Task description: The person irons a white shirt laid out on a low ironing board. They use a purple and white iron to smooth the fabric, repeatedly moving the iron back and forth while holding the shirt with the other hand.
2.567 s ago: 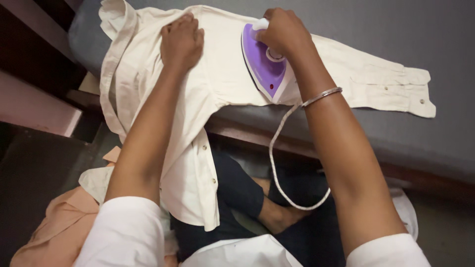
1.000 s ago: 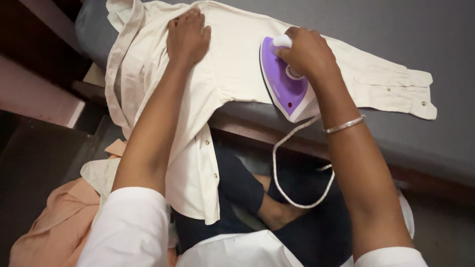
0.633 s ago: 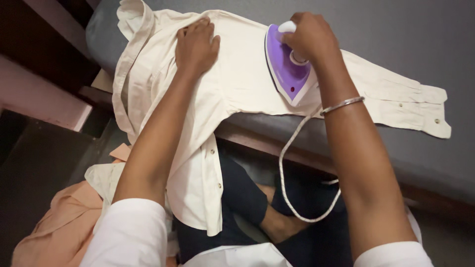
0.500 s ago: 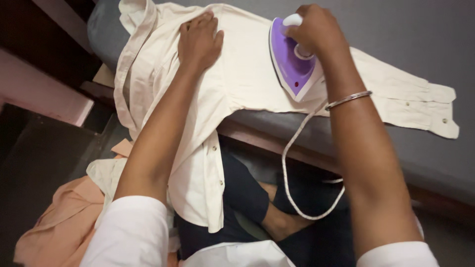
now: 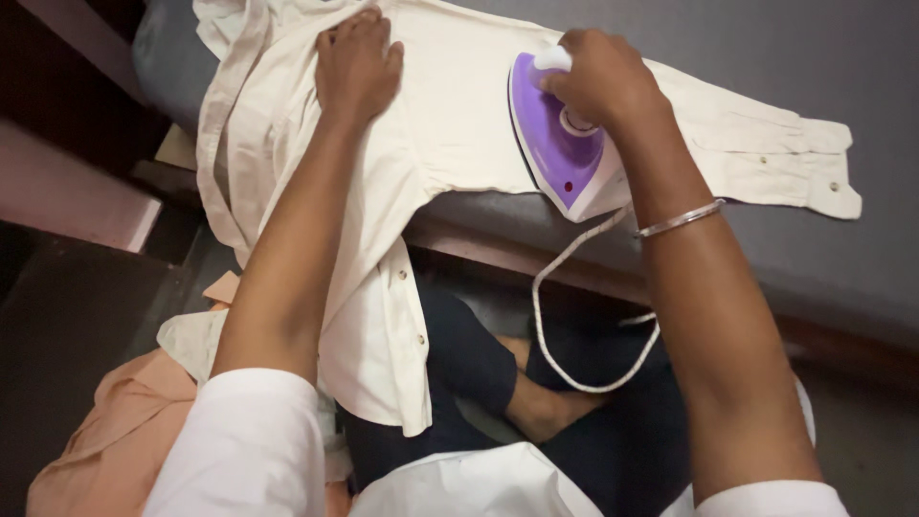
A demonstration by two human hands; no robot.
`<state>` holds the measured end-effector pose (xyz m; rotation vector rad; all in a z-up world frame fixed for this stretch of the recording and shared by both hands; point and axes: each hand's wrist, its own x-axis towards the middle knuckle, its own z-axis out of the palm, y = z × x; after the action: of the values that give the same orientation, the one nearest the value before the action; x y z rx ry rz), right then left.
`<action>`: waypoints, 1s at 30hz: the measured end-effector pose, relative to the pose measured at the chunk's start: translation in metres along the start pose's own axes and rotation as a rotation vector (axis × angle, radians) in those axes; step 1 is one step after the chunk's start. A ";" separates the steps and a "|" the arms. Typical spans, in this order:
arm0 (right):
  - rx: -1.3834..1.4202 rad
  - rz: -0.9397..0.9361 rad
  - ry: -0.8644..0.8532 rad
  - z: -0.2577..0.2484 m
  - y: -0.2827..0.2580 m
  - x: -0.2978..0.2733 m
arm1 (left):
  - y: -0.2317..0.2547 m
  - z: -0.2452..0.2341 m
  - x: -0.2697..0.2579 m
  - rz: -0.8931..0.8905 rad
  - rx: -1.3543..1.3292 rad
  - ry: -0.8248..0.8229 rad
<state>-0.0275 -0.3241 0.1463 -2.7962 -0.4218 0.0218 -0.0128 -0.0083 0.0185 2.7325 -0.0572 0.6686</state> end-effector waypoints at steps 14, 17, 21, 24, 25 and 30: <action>-0.012 0.088 -0.059 -0.016 -0.010 -0.029 | -0.005 0.003 0.000 0.029 0.000 -0.005; -0.009 0.057 -0.022 -0.010 -0.004 -0.019 | -0.005 0.005 -0.001 0.038 0.013 0.025; 0.018 0.029 0.002 -0.004 0.001 0.002 | -0.005 0.004 -0.002 0.026 0.027 0.002; 0.042 0.021 0.019 -0.006 0.000 0.013 | -0.004 0.005 -0.002 0.028 0.017 -0.004; 0.053 0.045 0.003 -0.006 -0.001 0.016 | -0.006 0.005 -0.002 0.029 0.008 -0.003; 0.071 0.022 0.050 -0.001 0.001 0.039 | -0.007 0.007 0.000 0.071 0.036 0.043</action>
<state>0.0102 -0.3135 0.1480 -2.7253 -0.3713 -0.0279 -0.0085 -0.0044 0.0106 2.7602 -0.1337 0.7549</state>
